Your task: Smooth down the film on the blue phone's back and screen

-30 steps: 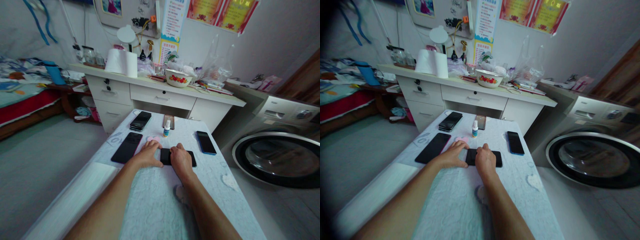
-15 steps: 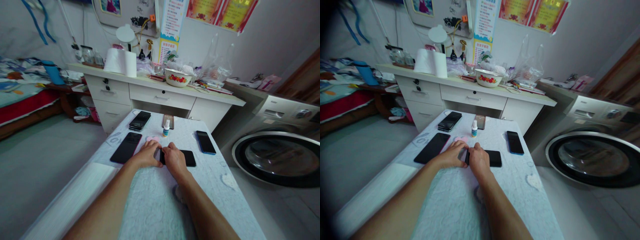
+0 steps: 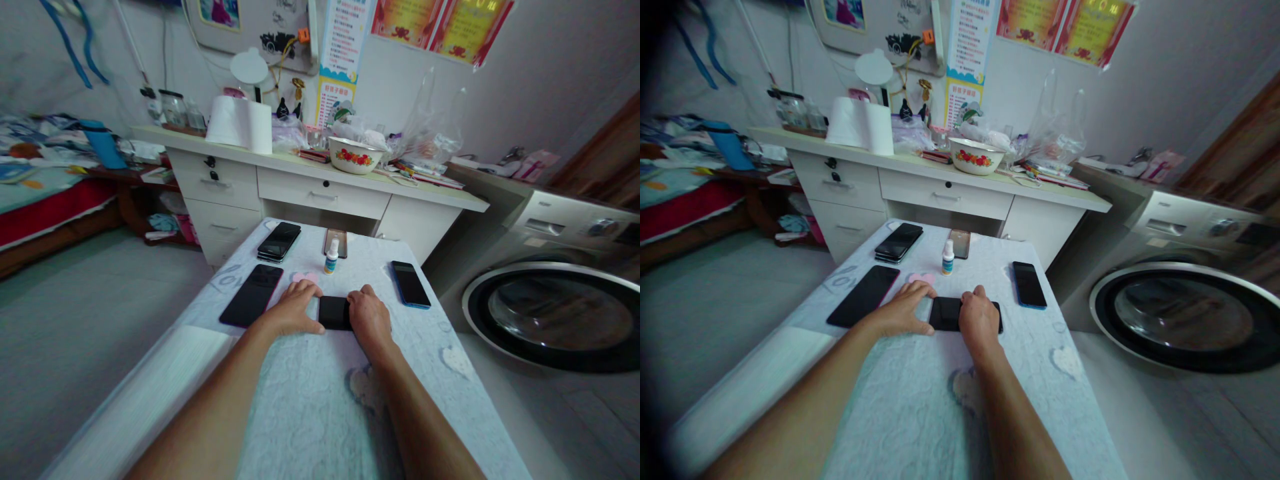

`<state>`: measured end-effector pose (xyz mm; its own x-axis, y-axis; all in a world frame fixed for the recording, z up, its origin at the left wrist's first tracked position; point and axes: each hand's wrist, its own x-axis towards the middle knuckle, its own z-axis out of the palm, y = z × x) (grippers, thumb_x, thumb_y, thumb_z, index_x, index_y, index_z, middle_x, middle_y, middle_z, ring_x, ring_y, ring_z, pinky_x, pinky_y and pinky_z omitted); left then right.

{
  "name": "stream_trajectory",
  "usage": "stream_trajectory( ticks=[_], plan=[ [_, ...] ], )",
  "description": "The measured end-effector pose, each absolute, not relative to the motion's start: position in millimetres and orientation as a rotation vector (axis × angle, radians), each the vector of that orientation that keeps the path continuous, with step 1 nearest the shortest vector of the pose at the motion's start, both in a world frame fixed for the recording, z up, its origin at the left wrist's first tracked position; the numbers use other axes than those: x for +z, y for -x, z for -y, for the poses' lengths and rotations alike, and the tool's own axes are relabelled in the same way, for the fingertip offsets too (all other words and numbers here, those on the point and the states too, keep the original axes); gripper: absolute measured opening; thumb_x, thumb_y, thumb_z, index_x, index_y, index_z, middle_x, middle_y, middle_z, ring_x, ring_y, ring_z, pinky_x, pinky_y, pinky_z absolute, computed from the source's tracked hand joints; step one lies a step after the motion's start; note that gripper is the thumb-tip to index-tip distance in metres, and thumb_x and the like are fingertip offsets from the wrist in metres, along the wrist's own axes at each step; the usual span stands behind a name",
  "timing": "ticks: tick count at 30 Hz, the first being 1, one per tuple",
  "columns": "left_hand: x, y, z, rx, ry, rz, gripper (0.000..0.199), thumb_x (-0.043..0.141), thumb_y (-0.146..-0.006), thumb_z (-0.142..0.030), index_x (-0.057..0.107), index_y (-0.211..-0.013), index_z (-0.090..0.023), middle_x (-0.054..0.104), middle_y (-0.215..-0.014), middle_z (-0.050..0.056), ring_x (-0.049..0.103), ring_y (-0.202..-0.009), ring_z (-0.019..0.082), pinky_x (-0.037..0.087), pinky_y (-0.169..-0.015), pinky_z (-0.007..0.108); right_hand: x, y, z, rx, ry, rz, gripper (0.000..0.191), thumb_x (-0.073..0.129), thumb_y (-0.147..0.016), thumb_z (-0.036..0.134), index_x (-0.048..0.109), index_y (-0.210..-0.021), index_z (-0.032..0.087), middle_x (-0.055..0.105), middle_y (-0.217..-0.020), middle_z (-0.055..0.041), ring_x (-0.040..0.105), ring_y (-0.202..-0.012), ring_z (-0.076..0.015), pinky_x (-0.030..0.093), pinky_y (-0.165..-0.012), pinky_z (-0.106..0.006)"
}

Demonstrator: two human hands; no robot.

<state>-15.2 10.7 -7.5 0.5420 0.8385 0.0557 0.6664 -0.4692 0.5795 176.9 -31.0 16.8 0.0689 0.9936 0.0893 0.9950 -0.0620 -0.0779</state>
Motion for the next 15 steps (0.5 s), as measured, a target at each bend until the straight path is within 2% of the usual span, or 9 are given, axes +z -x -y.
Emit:
stream_trajectory(
  ticks=[10,15],
  plan=[
    [-6.6,14.7,-10.3,0.450,-2.269,-1.225,0.064,0.078,-0.052,-0.040,0.051,-0.109,-0.027,0.044,-0.128,0.005,0.034,-0.128,0.032,0.035,-0.101,0.042,17.3,-182.0,34.1,-0.041,2.247,2.031,0.033,0.036,-0.093,0.022,0.069,-0.093,0.021,0.057,-0.094,-0.0076,0.059,-0.074,-0.0149,0.036,-0.064,-0.026],
    [-8.1,14.7,-10.9,0.455,-2.282,-1.230,0.065,0.078,-0.052,-0.041,0.051,-0.109,-0.027,0.043,-0.127,0.005,0.035,-0.127,0.032,0.035,-0.101,0.041,16.5,-177.1,34.8,-0.041,2.168,2.104,0.032,0.036,-0.094,0.025,0.067,-0.094,0.022,0.056,-0.094,-0.0054,0.057,-0.070,-0.0131,0.035,-0.062,-0.026]
  ],
)
